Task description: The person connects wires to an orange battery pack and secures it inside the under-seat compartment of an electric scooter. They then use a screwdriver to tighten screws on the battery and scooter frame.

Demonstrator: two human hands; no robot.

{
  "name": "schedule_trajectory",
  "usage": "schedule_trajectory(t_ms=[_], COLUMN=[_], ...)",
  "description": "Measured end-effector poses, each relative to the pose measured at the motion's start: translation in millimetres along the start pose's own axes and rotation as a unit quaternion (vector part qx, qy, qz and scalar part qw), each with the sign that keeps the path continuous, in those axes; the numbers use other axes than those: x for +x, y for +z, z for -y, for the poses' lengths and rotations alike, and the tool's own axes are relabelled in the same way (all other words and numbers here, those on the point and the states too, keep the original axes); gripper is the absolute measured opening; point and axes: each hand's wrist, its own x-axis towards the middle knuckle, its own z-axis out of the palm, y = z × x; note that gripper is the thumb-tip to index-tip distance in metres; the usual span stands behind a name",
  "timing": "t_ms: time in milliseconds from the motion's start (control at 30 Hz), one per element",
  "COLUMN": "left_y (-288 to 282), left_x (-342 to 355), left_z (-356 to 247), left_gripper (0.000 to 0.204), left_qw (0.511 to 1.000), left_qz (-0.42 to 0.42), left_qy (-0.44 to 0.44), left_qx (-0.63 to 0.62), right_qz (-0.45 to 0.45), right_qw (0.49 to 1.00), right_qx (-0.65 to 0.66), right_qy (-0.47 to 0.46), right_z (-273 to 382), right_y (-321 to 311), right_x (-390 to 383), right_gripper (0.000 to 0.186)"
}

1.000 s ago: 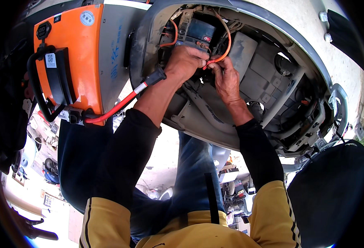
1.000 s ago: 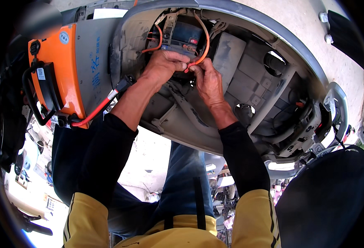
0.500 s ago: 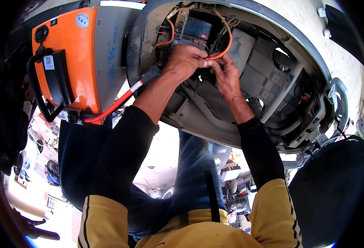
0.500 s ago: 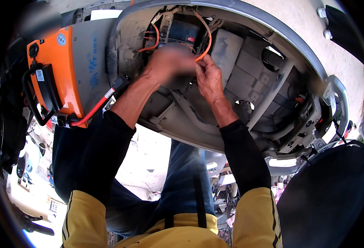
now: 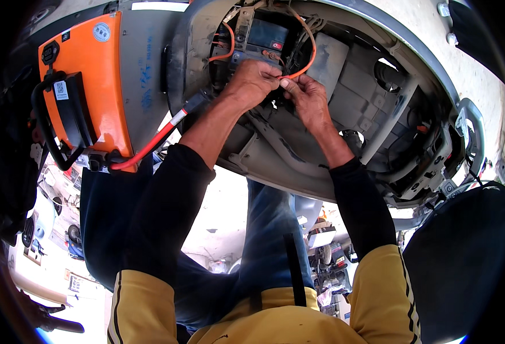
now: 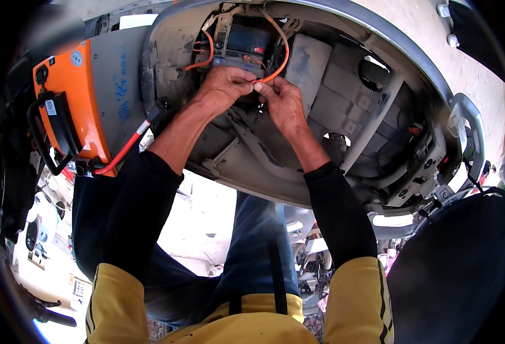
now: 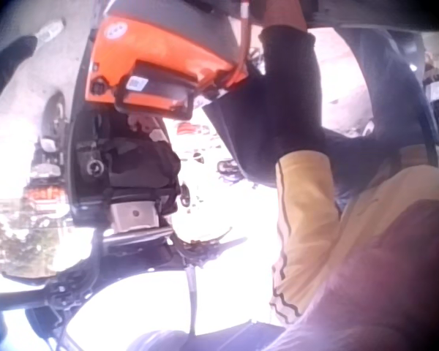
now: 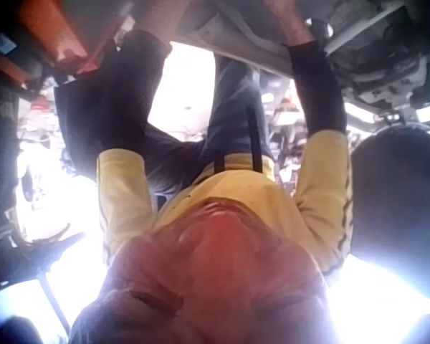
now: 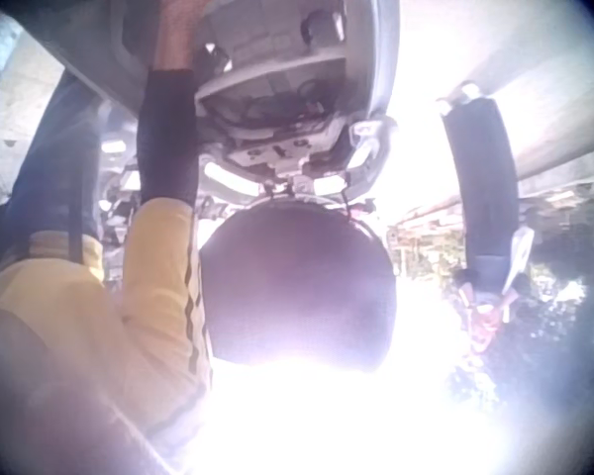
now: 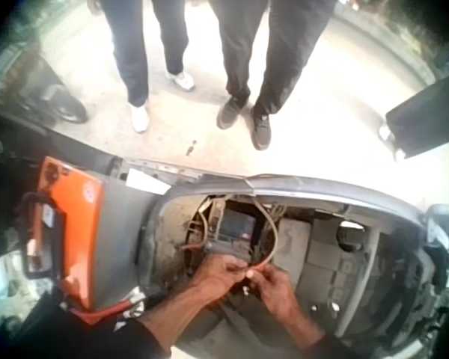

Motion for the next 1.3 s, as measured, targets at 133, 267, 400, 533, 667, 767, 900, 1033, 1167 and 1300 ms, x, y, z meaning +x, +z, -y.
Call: schedule_trajectory(t_ms=[133,267,400,533,667,767,900,1033,1167,1300], left_y=[2.3,5.3,4.3,3.9,4.8,5.3,7.1,7.5,6.6,7.1], left_x=[2.7,5.3,4.7,3.8,5.8,4.5,6.4,2.2,0.9,-0.6], left_z=[1.2,7.2,7.0,4.3,2.9,4.0,9.4,2.8,0.1,-5.0], left_gripper=[0.026,0.025,0.025,0.025,0.025,0.025,0.023,0.023,0.024,0.021], left_qw=[0.999,0.999,0.999,1.000,1.000,0.999,0.999,0.996,0.992,0.993], left_qz=[0.004,-0.005,0.004,0.002,0.006,-0.005,-0.014,-0.032,-0.057,-0.050], left_qy=[0.008,0.021,0.033,0.020,0.013,0.018,0.032,0.049,0.058,0.060], left_qx=[0.042,0.048,0.014,0.025,0.025,0.042,0.033,0.069,0.099,0.091], right_qz=[0.008,-0.009,-0.041,-0.079,-0.120,-0.140,-0.155,-0.170,-0.189,-0.172], right_qw=[1.000,1.000,0.993,0.971,0.969,0.969,0.968,0.965,0.963,0.982], right_qx=[0.005,0.009,-0.111,-0.219,-0.213,-0.202,-0.198,-0.198,-0.188,-0.078], right_qy=[0.024,0.012,-0.015,-0.045,-0.033,-0.010,-0.018,-0.027,-0.037,-0.014], right_z=[-2.5,-4.4,-7.2,8.9,14.5,12.2,7.1,11.1,9.6,-3.5], right_y=[-0.4,3.2,4.8,11.3,18.7,22.5,25.3,30.2,36.1,35.4], right_x=[0.7,0.6,0.4,-16.7,-18.9,-15.9,-14.6,-15.7,-14.3,-7.5], right_gripper=[0.022,0.024,0.027,0.026,0.026,0.026,0.026,0.027,0.027,0.028])
